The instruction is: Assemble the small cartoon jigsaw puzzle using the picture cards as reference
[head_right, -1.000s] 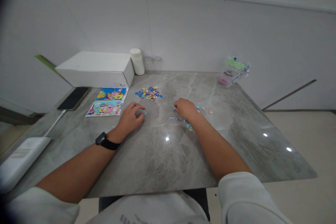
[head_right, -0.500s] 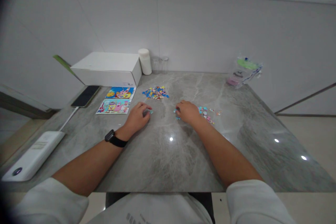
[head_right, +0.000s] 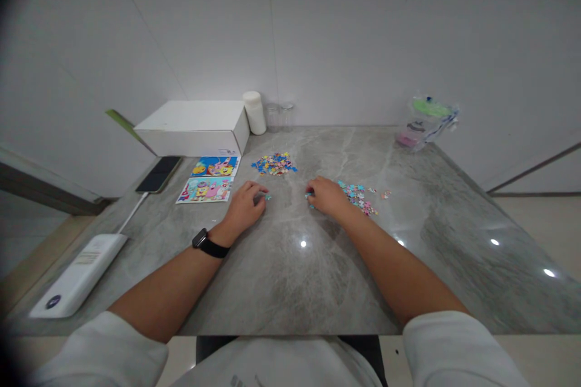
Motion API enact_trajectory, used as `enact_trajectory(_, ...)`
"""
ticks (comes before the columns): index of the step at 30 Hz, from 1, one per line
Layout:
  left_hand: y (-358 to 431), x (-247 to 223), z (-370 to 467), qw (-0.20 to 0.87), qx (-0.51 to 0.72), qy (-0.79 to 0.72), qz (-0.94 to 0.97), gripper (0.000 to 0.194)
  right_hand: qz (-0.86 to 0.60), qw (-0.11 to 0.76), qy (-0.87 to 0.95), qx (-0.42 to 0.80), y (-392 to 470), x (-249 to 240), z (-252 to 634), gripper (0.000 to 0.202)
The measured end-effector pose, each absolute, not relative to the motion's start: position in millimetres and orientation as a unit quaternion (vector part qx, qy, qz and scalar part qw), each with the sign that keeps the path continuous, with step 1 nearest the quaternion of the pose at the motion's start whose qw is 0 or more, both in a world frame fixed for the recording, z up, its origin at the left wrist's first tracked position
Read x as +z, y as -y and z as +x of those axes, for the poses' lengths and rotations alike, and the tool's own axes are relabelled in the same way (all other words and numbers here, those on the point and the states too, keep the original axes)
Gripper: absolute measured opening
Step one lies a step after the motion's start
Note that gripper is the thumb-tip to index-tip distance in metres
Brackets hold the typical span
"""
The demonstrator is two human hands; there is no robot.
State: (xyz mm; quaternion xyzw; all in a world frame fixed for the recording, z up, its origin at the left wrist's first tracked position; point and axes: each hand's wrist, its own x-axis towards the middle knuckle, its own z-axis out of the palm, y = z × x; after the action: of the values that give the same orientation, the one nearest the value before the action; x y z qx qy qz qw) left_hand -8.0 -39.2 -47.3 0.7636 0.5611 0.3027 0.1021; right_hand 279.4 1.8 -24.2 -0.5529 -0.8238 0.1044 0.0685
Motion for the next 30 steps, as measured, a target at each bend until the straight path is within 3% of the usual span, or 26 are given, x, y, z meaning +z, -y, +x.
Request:
enact_trajectory(9,40,-44,-6,0.124,0.323,-0.541,0.767,0.026,-0.539,0.076,0.818,0.183,-11,-22,273,0.019)
enact_trajectory(14,39,-43,-5,0.143,0.352,-0.531,0.757,0.023,-0.536,0.235,0.772,0.248,-13,-12,246,0.011)
enact_trajectory(19,42,-38,-2,0.177,0.394,-0.517,0.739,0.014,-0.488,0.376,0.709,0.343,-4,-32,220,0.02)
enact_trajectory(30,45,-37,1,0.198,0.397,-0.499,0.744,0.008,-0.457,0.415,0.681,0.393,16,-42,211,0.025)
